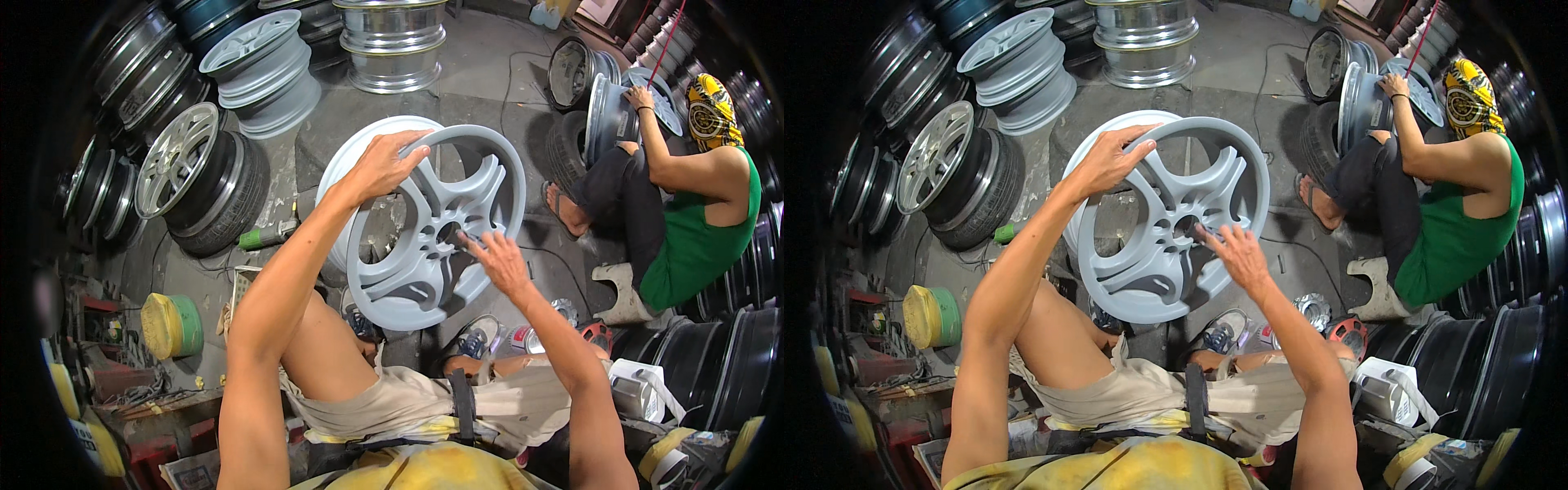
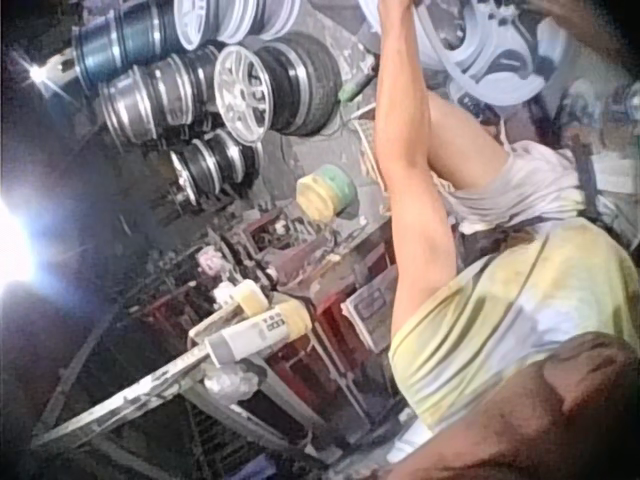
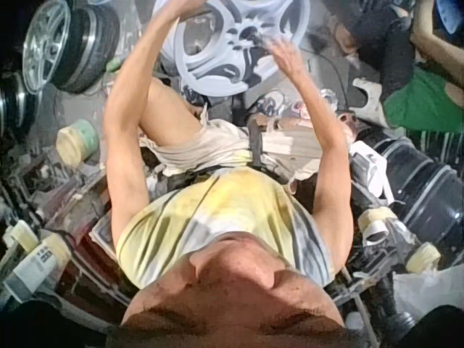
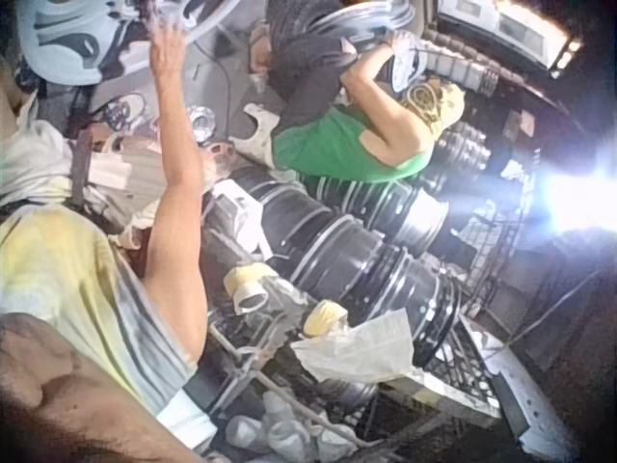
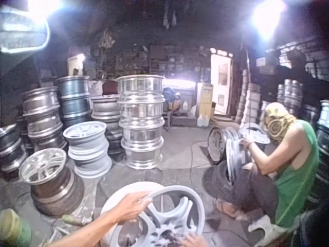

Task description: The person sits on the floor in a workshop and sands a white car wheel rim using a sanding block. They rotate the wheel to access different areas, focusing on the spokes and edges. Another person is visible in the background working on a separate wheel.

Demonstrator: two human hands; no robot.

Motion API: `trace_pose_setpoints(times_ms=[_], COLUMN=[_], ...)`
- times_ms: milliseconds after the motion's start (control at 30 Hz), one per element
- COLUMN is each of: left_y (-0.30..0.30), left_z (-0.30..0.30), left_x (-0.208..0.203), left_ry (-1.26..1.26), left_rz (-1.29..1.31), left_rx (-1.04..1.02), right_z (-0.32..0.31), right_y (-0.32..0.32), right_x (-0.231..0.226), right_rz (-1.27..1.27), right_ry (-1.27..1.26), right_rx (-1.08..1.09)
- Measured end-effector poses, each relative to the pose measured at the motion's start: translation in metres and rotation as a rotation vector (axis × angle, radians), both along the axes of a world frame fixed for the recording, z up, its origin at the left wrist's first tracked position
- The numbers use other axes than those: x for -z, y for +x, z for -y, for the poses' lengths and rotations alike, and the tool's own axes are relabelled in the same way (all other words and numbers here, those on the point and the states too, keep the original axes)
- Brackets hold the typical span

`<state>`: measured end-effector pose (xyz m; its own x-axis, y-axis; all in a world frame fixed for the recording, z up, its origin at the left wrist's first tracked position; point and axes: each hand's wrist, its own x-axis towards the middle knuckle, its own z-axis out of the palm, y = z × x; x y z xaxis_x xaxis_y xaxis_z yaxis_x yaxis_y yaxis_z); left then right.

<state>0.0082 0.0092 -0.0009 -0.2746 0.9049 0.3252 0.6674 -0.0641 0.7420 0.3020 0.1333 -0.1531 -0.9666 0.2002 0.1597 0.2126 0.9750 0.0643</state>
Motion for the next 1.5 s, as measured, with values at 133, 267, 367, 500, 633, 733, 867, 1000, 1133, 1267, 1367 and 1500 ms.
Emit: trace_pose_setpoints(times_ms=[133,267,367,500,633,733,867,1000,1133,1267,1367,1500], left_y=[0.002,0.007,0.008,0.012,0.028,0.038,0.034,0.024,0.013,-0.013,-0.024,-0.009], left_z=[-0.022,-0.032,-0.024,0.021,0.103,0.149,0.136,0.083,0.035,0.004,-0.008,0.001], left_x=[0.002,0.0,-0.006,-0.006,0.024,0.091,0.066,0.002,0.027,0.035,0.028,0.017], left_ry=[-0.013,0.022,0.024,-0.003,-0.678,-0.51,-0.637,-0.547,-0.079,-0.052,-0.026,-0.059], left_rz=[0.015,0.039,0.039,-0.029,-0.179,-0.035,-0.039,-0.26,-0.152,-0.023,-0.052,-0.027], left_rx=[-0.004,-0.067,-0.13,-0.184,-0.231,-0.247,-0.332,-0.368,-0.384,-0.298,-0.214,-0.184], right_z=[0.034,0.101,0.097,0.083,0.08,0.097,0.12,0.172,0.187,0.163,0.085,-0.003], right_y=[-0.001,0.0,0.029,0.031,-0.015,-0.048,-0.062,-0.053,-0.057,-0.016,0.016,-0.006], right_x=[0.033,0.055,0.092,0.121,0.164,0.167,0.114,0.045,0.04,0.0,0.019,-0.022], right_rz=[-0.224,-0.458,-0.562,-0.776,-0.697,-0.809,-0.846,-0.967,-0.825,-0.421,-0.435,-0.28], right_ry=[-0.209,-0.921,-1.273,-1.702,-1.659,-1.607,-1.841,-2.496,-2.538,-1.73,-0.861,-0.124], right_rx=[0.142,0.349,0.651,0.984,1.063,1.093,1.266,1.118,1.063,0.604,0.435,-0.053])
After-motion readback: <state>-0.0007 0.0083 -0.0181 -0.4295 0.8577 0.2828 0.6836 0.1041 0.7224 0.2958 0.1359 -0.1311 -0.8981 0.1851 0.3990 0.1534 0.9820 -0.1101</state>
